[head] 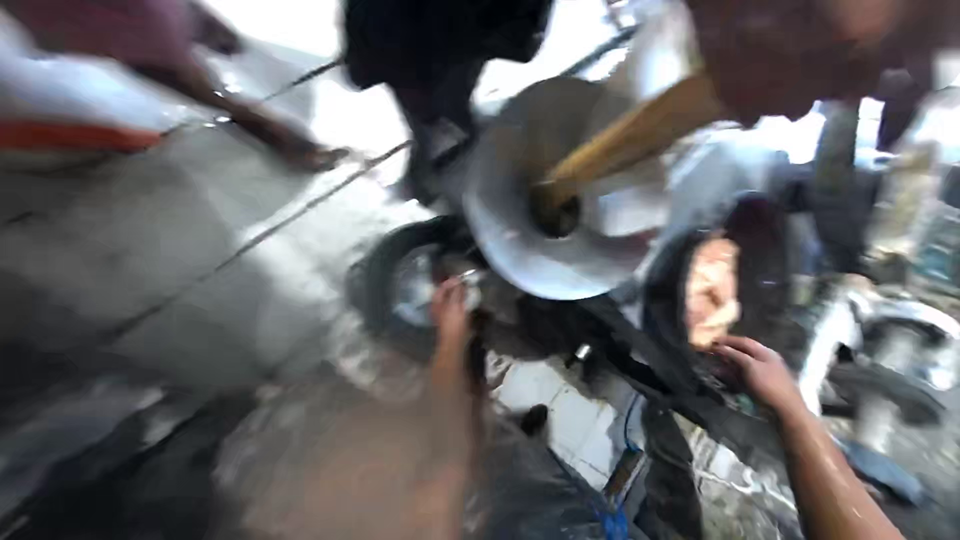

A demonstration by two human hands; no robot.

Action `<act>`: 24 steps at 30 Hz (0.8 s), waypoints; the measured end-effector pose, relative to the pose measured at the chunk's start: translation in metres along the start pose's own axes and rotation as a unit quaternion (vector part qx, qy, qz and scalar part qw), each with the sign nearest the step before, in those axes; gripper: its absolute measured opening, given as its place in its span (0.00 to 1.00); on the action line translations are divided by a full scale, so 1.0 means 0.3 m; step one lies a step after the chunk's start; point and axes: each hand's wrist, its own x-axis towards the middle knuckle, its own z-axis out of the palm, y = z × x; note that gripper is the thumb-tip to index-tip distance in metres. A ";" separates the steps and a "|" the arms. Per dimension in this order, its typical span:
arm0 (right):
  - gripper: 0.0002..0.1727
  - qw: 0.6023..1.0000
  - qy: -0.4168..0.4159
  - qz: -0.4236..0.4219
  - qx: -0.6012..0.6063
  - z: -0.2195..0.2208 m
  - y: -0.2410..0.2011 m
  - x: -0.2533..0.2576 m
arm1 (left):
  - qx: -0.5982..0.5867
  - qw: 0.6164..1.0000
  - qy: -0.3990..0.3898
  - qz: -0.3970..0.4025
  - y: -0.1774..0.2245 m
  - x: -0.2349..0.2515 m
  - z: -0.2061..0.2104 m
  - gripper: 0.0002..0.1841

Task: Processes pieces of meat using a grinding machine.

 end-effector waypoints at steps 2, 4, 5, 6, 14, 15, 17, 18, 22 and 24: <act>0.16 0.997 -0.070 0.012 0.006 0.000 -0.030 0.064 | 0.089 0.996 -0.011 0.030 -0.015 0.025 -0.038 0.24; 0.21 0.991 -0.118 -0.005 0.068 0.057 -0.078 0.113 | 0.107 0.994 0.003 0.022 -0.039 0.043 -0.056 0.26; 0.22 0.989 -0.114 -0.011 0.097 0.103 -0.107 0.137 | 0.103 0.994 0.026 0.014 -0.059 0.053 -0.057 0.27; 0.22 0.989 -0.091 -0.006 0.115 0.154 -0.141 0.162 | 0.101 0.994 0.049 0.004 -0.078 0.067 -0.060 0.27; 0.31 0.960 -0.035 0.082 0.264 0.140 -0.052 0.147 | 0.022 0.995 0.046 -0.080 -0.260 0.235 -0.143 0.34; 0.31 0.945 -0.030 0.089 0.314 0.104 -0.020 0.133 | 0.012 0.994 0.047 -0.093 -0.258 0.241 -0.148 0.34; 0.26 0.944 0.030 0.052 0.325 0.064 0.002 0.126 | -0.011 0.991 0.051 -0.123 -0.168 0.179 -0.132 0.34; 0.24 0.946 0.064 0.030 0.317 0.058 -0.008 0.127 | -0.020 0.989 0.050 -0.139 -0.128 0.155 -0.129 0.34; 0.22 0.889 0.052 -0.030 0.454 0.011 -0.145 0.088 | -0.030 0.990 0.059 -0.128 -0.122 0.139 -0.116 0.36; 0.21 0.856 -0.002 -0.099 0.507 -0.001 -0.266 0.067 | -0.038 0.986 0.062 -0.147 -0.022 0.061 -0.101 0.35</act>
